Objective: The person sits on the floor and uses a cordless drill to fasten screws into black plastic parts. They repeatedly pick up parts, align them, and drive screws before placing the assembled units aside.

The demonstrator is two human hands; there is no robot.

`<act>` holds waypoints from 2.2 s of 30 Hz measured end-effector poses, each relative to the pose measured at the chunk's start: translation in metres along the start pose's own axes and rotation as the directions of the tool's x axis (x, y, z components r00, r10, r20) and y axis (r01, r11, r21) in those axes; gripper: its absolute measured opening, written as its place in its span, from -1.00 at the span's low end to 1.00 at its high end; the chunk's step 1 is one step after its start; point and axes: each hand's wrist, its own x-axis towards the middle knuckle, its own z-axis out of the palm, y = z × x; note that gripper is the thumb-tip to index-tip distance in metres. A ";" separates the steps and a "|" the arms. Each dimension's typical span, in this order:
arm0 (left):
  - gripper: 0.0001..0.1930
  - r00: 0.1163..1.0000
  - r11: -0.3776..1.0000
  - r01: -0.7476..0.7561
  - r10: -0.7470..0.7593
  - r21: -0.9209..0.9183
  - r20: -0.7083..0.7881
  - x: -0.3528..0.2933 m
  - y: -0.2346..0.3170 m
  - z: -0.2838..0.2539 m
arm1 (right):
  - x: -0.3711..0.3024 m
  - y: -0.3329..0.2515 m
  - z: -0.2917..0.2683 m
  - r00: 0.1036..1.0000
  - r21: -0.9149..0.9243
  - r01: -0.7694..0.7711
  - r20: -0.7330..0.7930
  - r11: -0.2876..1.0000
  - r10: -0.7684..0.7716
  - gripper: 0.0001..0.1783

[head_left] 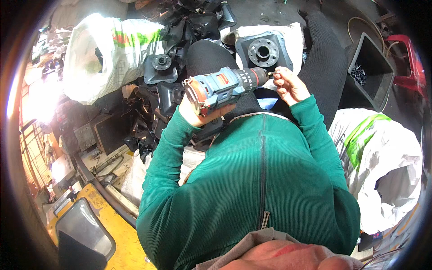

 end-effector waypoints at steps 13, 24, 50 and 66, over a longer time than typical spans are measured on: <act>-0.54 0.995 0.998 0.039 -0.044 0.051 0.087 0.000 -0.005 0.002 | 0.004 0.005 0.001 0.997 0.034 -0.077 0.007 0.996 0.077 -0.79; -0.41 0.986 0.935 -0.050 -0.010 0.350 0.169 0.018 -0.018 0.009 | 0.025 0.012 -0.017 0.913 -0.231 0.007 -0.396 0.973 -0.100 -0.64; -0.40 0.744 0.848 0.449 -0.530 0.283 0.407 0.109 -0.007 0.010 | 0.087 -0.002 -0.052 0.808 -0.583 0.042 -0.458 0.811 -0.371 -0.69; -0.52 0.791 0.842 0.362 -0.505 0.401 0.346 0.109 -0.012 0.027 | 0.085 -0.002 -0.054 0.810 -0.528 0.082 -0.458 0.845 -0.365 -0.72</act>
